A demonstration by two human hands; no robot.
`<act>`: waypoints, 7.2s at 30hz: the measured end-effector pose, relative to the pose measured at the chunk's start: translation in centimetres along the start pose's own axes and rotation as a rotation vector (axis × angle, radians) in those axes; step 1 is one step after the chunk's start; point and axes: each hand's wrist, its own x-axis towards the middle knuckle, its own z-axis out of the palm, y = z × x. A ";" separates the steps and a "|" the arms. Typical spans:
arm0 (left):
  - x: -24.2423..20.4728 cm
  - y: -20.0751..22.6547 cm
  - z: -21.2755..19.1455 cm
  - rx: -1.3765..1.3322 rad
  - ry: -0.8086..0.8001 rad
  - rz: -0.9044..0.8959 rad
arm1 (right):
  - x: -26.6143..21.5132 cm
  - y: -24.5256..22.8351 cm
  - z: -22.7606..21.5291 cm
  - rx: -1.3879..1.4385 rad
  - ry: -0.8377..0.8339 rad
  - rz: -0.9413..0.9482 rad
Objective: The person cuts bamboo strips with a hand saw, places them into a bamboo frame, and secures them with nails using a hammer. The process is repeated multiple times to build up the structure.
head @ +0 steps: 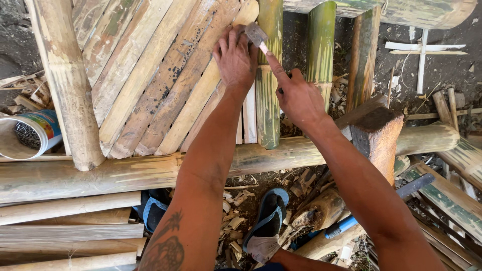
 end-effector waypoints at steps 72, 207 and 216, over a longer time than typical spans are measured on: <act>-16.1 -8.2 -10.1 -0.315 0.070 0.053 | -8.4 -1.7 5.4 0.484 0.142 0.286; -7.6 -13.3 -17.0 0.590 -0.691 0.280 | -16.1 -19.9 6.9 0.551 -0.364 0.197; -8.1 -13.2 -17.5 0.590 -0.751 0.237 | -15.7 -19.8 4.8 0.599 -0.467 0.347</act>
